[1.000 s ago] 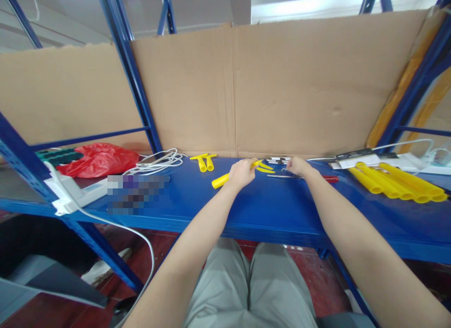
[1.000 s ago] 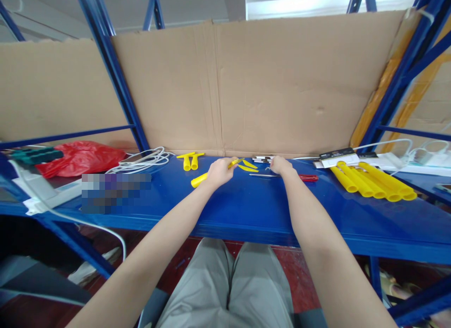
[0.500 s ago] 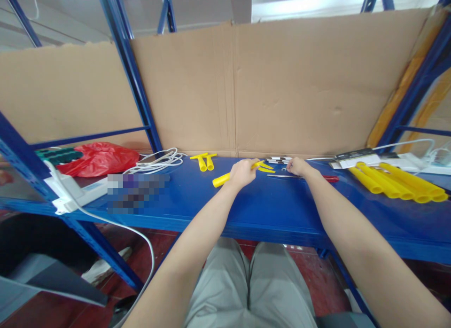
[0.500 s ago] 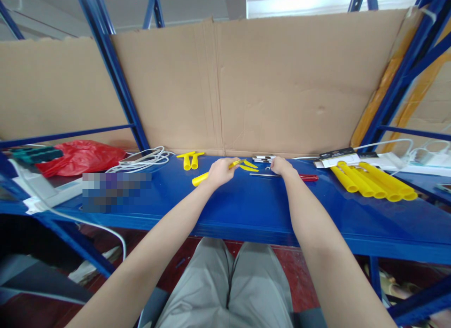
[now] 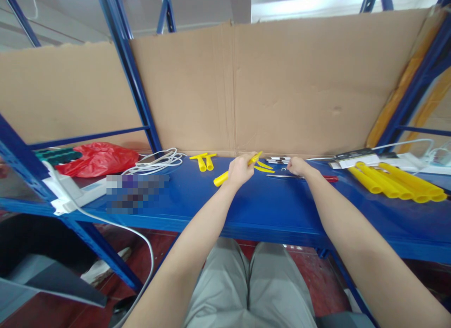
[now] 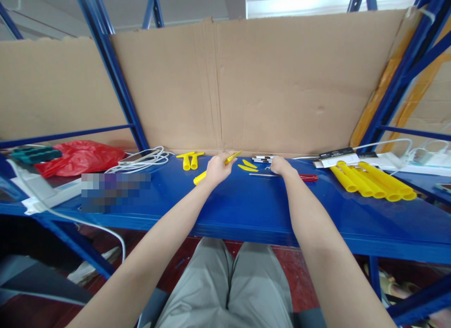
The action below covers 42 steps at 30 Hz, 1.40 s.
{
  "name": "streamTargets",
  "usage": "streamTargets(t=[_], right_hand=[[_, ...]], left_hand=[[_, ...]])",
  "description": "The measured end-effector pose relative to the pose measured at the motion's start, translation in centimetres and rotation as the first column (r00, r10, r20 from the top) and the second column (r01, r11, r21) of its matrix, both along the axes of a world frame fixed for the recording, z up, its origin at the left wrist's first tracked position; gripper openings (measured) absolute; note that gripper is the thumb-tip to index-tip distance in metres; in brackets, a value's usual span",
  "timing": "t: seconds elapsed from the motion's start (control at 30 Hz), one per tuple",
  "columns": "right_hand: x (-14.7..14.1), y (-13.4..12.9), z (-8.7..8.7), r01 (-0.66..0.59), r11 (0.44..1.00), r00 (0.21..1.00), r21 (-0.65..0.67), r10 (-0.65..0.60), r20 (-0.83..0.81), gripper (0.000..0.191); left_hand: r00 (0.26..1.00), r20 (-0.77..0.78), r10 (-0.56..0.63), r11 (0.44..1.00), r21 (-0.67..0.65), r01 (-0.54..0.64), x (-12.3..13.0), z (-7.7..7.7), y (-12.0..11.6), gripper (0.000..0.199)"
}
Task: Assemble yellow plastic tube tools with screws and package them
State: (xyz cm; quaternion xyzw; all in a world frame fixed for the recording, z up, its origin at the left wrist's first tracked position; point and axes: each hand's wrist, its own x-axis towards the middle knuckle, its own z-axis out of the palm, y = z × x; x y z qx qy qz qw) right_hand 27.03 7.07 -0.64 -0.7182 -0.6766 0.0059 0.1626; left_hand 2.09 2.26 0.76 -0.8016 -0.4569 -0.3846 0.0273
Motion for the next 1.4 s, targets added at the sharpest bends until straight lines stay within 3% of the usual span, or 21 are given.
streamTargets(t=[0.1, 0.2, 0.3, 0.47, 0.57, 0.63, 0.7, 0.8, 0.83, 0.9, 0.97, 1.07, 1.23, 1.4], right_hand=[[-0.2, 0.0, 0.0, 0.051, 0.998, 0.997, -0.023, -0.049, 0.052, 0.015], [-0.4, -0.2, 0.1, 0.043, 0.999, 0.999, 0.02, -0.044, 0.009, 0.013], [-0.7, -0.3, 0.2, 0.017, 0.995, 0.996, 0.1, -0.008, -0.086, 0.015], [-1.6, -0.5, 0.7, -0.042, 0.98, 0.954, 0.195, 0.098, -0.285, 0.018], [-2.5, -0.6, 1.0, -0.054, 0.975, 0.902, 0.216, 0.141, -0.409, 0.014], [-3.3, -0.6, 1.2, -0.078, 0.976, 0.864, 0.205, 0.168, -0.475, 0.011], [-4.2, -0.5, 1.3, -0.127, 0.967, 0.81, 0.22, 0.229, -0.54, 0.01], [-5.7, -0.5, 1.3, -0.231, 0.937, 0.712, 0.263, 0.347, -0.61, 0.009], [-6.2, -0.5, 1.2, -0.262, 0.927, 0.683, 0.269, 0.375, -0.627, 0.011], [-7.1, -0.5, 1.2, -0.333, 0.902, 0.626, 0.275, 0.429, -0.651, 0.017], [-7.9, -0.7, 1.1, -0.409, 0.868, 0.575, 0.283, 0.486, -0.658, 0.021], [-8.8, -1.3, 1.1, -0.472, 0.832, 0.543, 0.291, 0.534, -0.648, 0.02], [-9.5, -1.8, 0.8, -0.484, 0.834, 0.54, 0.265, 0.523, -0.659, 0.014], [-9.5, -1.8, 0.7, -0.518, 0.823, 0.557, 0.232, 0.531, -0.639, 0.01]], left_hand=[[0.971, 0.24, -0.022, 0.998, 0.064, 0.007, -0.3, 0.5, 0.3, 0.032], [0.865, 0.499, -0.051, 0.996, 0.094, 0.004, -0.6, 0.9, 0.8, 0.025], [0.672, 0.738, -0.062, 0.998, 0.064, 0.022, -0.7, 1.4, 1.2, 0.014], [0.272, 0.96, -0.069, 0.972, 0.003, 0.235, -1.0, 2.4, 1.2, 0.038], [0.073, 0.997, 0.01, 0.91, -0.039, 0.414, -1.5, 2.9, 0.9, 0.035], [0.018, 0.991, 0.13, 0.834, -0.12, 0.538, -1.8, 2.8, 0.9, 0.029], [0.092, 0.961, 0.261, 0.7, -0.254, 0.667, -2.0, 2.4, 1.0, 0.027], [0.379, 0.86, 0.342, 0.424, -0.501, 0.754, -1.8, 1.4, 1.4, 0.025], [0.46, 0.816, 0.348, 0.37, -0.571, 0.733, -1.6, 1.1, 1.5, 0.024], [0.552, 0.763, 0.336, 0.311, -0.643, 0.7, -1.3, 0.6, 1.6, 0.023], [0.599, 0.734, 0.319, 0.284, -0.677, 0.679, -1.1, 0.4, 1.6, 0.024], [0.612, 0.736, 0.289, 0.273, -0.676, 0.685, -1.1, 0.4, 1.5, 0.025], [0.614, 0.742, 0.268, 0.272, -0.67, 0.691, -1.1, 0.6, 1.3, 0.024], [0.603, 0.749, 0.274, 0.311, -0.662, 0.681, -1.0, 0.5, 1.5, 0.025]])
